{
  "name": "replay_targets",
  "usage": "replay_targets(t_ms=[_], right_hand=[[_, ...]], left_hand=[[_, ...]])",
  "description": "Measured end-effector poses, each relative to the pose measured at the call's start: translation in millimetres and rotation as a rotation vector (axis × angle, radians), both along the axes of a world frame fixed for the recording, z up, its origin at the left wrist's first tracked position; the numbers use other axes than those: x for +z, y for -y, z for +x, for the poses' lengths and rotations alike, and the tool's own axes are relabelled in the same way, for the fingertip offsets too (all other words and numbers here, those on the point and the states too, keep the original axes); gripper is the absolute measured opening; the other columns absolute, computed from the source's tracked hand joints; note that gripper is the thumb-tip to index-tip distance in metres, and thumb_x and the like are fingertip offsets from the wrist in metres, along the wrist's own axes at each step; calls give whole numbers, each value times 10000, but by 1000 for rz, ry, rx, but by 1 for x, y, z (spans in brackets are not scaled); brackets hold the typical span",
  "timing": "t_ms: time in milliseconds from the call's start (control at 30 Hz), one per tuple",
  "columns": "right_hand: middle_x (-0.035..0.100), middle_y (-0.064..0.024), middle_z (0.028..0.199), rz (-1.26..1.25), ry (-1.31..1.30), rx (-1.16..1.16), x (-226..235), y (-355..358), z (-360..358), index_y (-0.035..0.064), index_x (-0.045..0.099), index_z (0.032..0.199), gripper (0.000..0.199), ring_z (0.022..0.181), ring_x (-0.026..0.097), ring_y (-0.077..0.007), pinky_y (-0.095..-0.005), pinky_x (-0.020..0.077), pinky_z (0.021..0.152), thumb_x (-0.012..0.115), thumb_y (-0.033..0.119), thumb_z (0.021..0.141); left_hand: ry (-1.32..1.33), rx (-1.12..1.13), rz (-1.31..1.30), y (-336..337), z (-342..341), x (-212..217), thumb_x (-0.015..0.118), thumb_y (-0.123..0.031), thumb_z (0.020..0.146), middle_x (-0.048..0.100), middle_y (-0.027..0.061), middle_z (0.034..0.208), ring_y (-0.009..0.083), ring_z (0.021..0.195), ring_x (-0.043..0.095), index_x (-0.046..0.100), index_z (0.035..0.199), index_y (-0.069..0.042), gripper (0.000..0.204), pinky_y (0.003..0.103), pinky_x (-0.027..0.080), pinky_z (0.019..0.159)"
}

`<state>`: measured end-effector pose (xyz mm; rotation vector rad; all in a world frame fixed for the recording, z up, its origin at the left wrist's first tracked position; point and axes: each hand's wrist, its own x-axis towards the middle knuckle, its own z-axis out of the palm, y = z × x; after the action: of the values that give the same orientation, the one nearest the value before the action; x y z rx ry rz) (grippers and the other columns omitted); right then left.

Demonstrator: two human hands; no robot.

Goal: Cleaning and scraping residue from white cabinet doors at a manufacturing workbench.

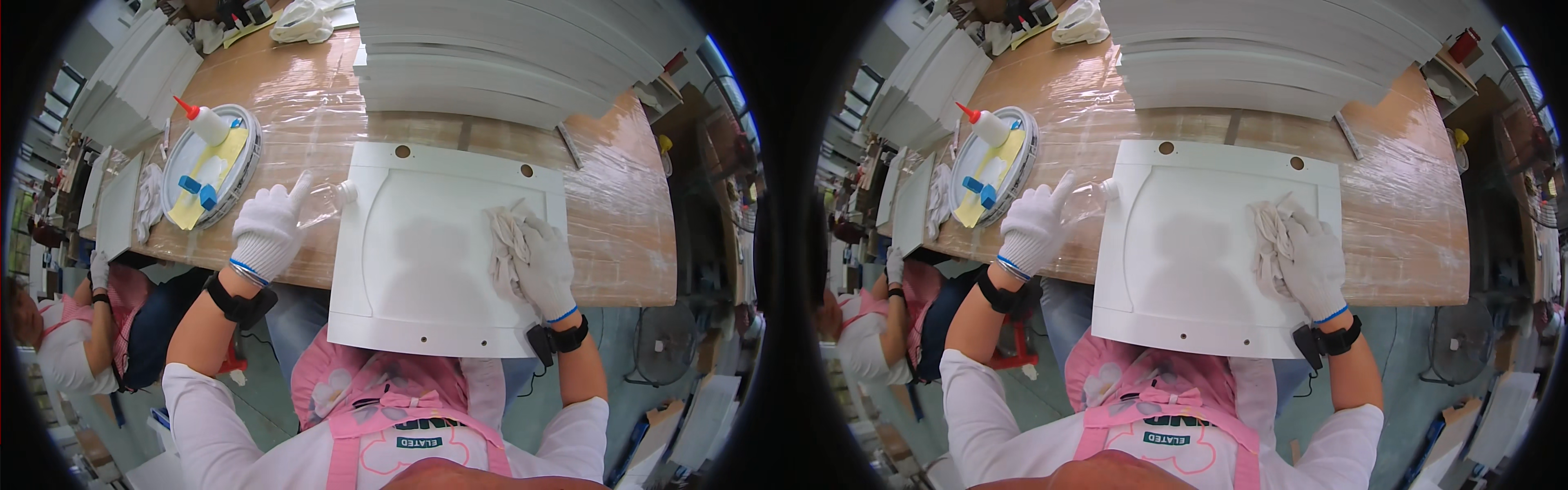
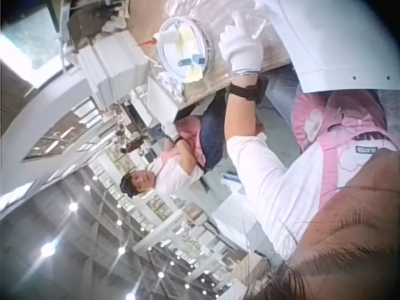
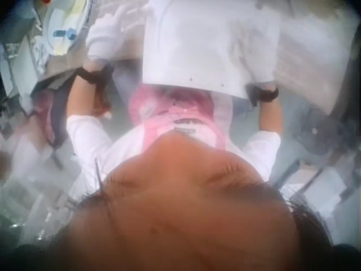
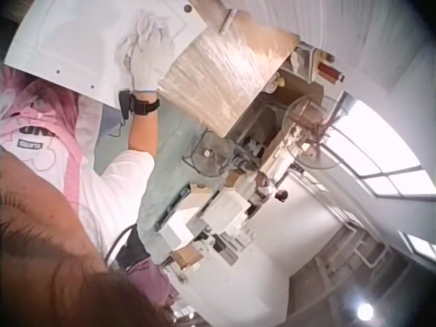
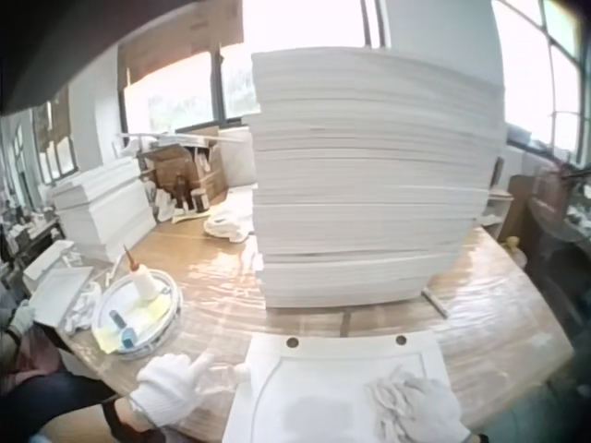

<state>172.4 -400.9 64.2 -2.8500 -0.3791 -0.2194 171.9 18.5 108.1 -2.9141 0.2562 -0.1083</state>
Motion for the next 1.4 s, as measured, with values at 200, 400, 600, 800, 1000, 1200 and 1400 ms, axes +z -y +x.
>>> replay_targets(t_ms=[200,400,600,800,1000,1200,1400], right_hand=[[627,-126,1264,10,21,10,2,-1,0,49,675,1121,297,1095,588,-354,-439,504,910,646,169,851],[629,-126,1263,38,46,25,0,2,-3,49,677,1121,297,1085,592,-348,-438,510,893,645,186,859],[628,-125,1262,62,8,20,0,3,-4,72,670,1204,347,1078,591,-354,-442,505,900,621,191,882],[627,-130,1267,162,-3,49,11,-4,-4,152,649,1308,438,1097,581,-379,-443,495,928,575,115,878],[630,-100,1292,118,54,110,-2,1,0,188,689,1244,396,1018,602,-371,-450,507,890,581,105,872],[646,-96,1267,113,123,118,-12,8,0,165,710,1197,366,1035,603,-360,-442,515,888,606,102,852],[674,-103,1201,138,178,127,-2,2,-4,133,721,1149,316,968,639,-352,-436,526,839,600,91,861]], left_hand=[[52,22,144,7,32,0,636,-136,841,611,126,935,313,852,633,439,1466,-127,655,451,519,687],[44,84,191,19,48,7,589,-157,894,649,139,942,310,873,659,438,1467,-112,594,446,532,695],[67,52,193,8,17,-3,748,-290,803,602,127,913,313,799,634,425,1470,-120,760,450,533,659],[18,60,22,8,-46,0,743,-246,788,589,123,925,314,820,626,431,1466,-124,756,445,532,682],[-77,49,-140,8,-98,6,762,-138,730,606,139,959,349,897,611,439,1460,-104,799,460,511,771],[-90,-47,-67,13,-141,14,770,-155,736,586,105,894,316,839,610,496,1404,-111,723,433,502,726],[-43,-158,2,24,-164,22,741,-173,760,548,77,822,280,769,591,561,1324,-117,595,413,484,671]])
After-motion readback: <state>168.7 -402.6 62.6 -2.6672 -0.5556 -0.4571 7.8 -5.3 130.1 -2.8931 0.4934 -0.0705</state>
